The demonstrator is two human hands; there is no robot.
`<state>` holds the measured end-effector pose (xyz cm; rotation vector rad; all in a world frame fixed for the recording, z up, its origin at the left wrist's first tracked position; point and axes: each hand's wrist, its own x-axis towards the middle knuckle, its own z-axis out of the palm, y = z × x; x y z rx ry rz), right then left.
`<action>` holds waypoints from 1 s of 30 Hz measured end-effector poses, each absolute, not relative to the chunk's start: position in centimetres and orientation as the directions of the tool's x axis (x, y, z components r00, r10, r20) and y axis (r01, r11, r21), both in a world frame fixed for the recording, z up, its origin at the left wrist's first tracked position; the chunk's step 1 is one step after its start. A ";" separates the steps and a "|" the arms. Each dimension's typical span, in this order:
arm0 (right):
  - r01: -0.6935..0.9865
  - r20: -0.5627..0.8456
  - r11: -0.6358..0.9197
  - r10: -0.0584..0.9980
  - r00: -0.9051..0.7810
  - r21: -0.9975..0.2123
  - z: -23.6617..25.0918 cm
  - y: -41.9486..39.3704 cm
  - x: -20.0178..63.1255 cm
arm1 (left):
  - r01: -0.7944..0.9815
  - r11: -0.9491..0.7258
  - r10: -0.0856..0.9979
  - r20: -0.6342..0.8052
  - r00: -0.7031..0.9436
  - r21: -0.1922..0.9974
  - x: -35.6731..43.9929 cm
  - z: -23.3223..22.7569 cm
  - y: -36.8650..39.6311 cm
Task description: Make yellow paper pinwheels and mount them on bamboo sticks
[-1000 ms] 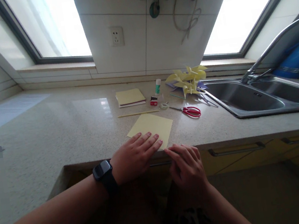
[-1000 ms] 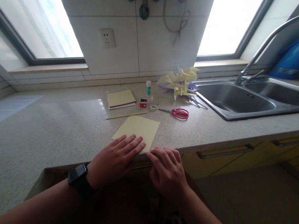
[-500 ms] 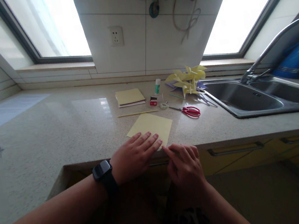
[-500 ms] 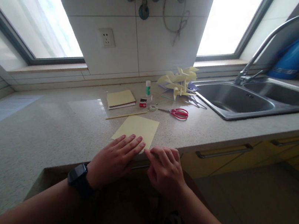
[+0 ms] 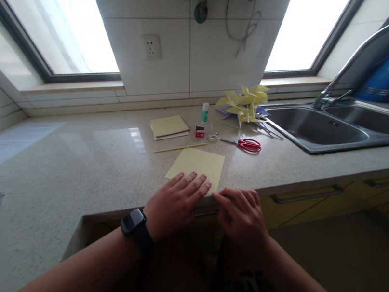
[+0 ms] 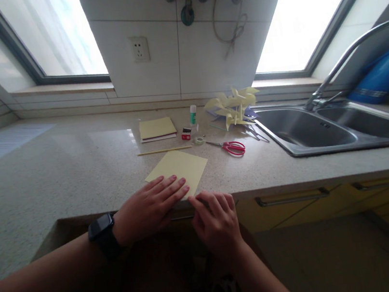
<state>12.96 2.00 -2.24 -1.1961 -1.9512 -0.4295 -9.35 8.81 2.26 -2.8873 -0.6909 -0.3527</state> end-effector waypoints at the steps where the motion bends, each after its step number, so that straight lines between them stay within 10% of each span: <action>1: 0.854 0.774 0.507 0.584 -0.244 -0.113 -2.3 2.0 13.0 | 0.461 -0.883 0.424 0.267 0.866 -0.092 -9.4 2.3 8.8; 30: 0.899 0.707 0.438 0.637 -0.307 -0.004 -0.5 3.1 12.8 | 0.464 -0.883 0.436 0.242 0.867 -0.071 -9.5 2.2 8.9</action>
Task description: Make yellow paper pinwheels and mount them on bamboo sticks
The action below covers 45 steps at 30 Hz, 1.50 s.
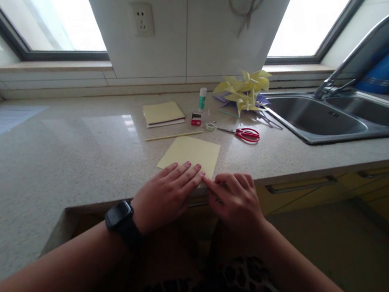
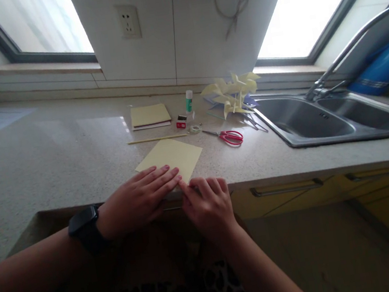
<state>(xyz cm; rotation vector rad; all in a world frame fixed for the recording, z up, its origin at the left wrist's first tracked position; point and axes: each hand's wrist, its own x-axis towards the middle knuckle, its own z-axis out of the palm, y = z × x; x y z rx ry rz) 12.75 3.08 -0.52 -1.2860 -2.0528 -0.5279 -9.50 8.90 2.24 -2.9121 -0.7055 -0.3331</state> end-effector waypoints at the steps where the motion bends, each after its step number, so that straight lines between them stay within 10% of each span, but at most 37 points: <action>1: 0.892 0.703 0.453 0.637 -0.316 -0.009 -0.4 3.2 12.9 | 0.463 -0.884 0.435 0.246 0.866 -0.069 -9.5 2.3 8.9; 15: 0.724 0.771 0.688 0.489 -0.408 -0.052 -0.9 4.1 14.7 | 0.419 -0.908 0.396 0.283 0.873 -0.024 -9.9 2.6 9.1; 45: 0.731 0.750 0.682 0.476 -0.459 0.014 0.5 4.2 13.8 | 0.424 -0.905 0.395 0.297 0.869 -0.036 -9.8 2.5 9.0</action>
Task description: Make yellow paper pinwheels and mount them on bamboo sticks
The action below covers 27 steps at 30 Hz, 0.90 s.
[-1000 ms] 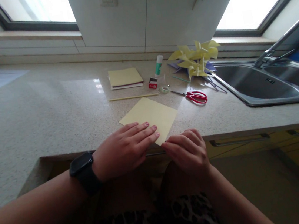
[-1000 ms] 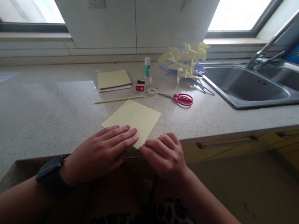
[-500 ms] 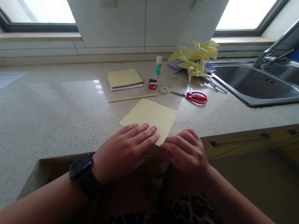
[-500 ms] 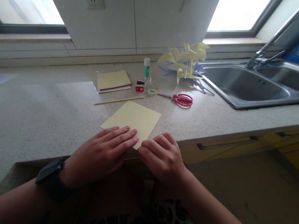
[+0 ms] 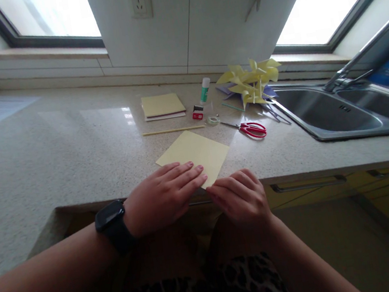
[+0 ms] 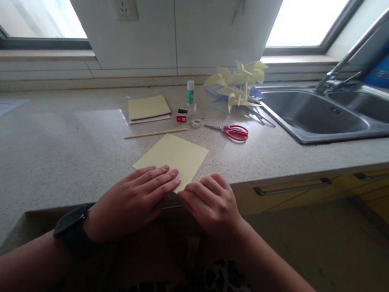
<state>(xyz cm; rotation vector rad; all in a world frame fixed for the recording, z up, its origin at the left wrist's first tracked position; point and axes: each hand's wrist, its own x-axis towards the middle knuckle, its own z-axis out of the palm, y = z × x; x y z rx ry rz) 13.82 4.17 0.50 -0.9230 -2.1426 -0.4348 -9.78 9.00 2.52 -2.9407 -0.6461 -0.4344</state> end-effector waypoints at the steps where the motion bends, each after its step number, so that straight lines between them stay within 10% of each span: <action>1: 0.732 0.750 0.681 0.474 -0.461 0.020 0.5 4.1 13.8 | 0.425 -0.905 0.396 0.295 0.870 -0.037 -9.8 2.5 9.0; 27: 0.790 0.768 0.613 0.502 -0.398 0.009 -0.3 4.2 13.2 | 0.453 -0.890 0.423 0.267 0.866 -0.057 -9.7 2.4 8.9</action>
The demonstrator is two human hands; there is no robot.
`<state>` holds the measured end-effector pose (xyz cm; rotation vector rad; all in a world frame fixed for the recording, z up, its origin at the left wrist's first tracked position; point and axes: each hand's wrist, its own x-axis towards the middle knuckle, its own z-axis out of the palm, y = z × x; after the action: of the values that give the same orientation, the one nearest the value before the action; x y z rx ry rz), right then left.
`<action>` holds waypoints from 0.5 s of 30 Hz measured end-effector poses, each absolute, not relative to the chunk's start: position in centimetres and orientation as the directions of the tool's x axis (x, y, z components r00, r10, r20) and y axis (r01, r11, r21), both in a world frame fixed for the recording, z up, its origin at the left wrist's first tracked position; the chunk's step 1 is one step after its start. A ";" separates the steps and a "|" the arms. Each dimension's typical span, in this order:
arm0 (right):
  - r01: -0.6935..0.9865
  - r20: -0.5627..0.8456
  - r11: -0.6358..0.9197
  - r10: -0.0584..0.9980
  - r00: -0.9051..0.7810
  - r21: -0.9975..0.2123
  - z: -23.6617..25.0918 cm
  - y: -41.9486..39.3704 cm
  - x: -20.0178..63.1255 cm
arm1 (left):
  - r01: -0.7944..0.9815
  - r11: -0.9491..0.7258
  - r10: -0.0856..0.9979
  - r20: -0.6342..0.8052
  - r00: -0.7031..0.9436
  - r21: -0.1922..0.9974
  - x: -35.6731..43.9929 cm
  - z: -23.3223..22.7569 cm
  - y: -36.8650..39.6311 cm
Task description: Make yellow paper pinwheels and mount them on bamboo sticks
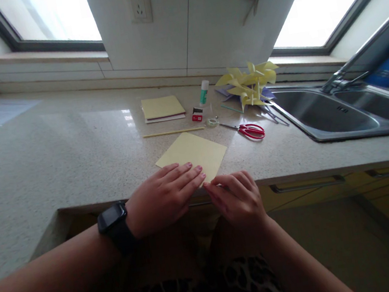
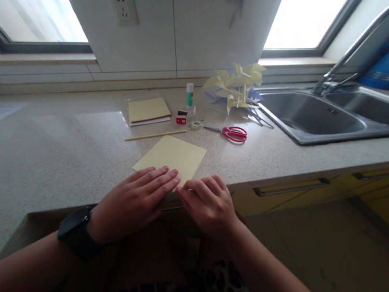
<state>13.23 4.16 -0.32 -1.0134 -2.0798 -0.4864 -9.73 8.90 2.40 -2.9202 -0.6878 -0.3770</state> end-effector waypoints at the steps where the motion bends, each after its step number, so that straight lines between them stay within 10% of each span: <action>1: 0.789 0.769 0.614 0.504 -0.393 0.001 -0.4 4.2 13.2 | 0.459 -0.887 0.430 0.261 0.864 -0.059 -9.7 2.4 8.9; 15: 0.768 0.784 0.636 0.513 -0.350 -0.072 -1.3 3.5 13.7 | 0.477 -0.877 0.452 0.240 0.859 -0.056 -9.6 2.7 8.7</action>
<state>13.70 3.55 -1.31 -1.0003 -2.0322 -0.3941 -9.61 8.69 2.68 -2.9190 -0.7315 -0.3345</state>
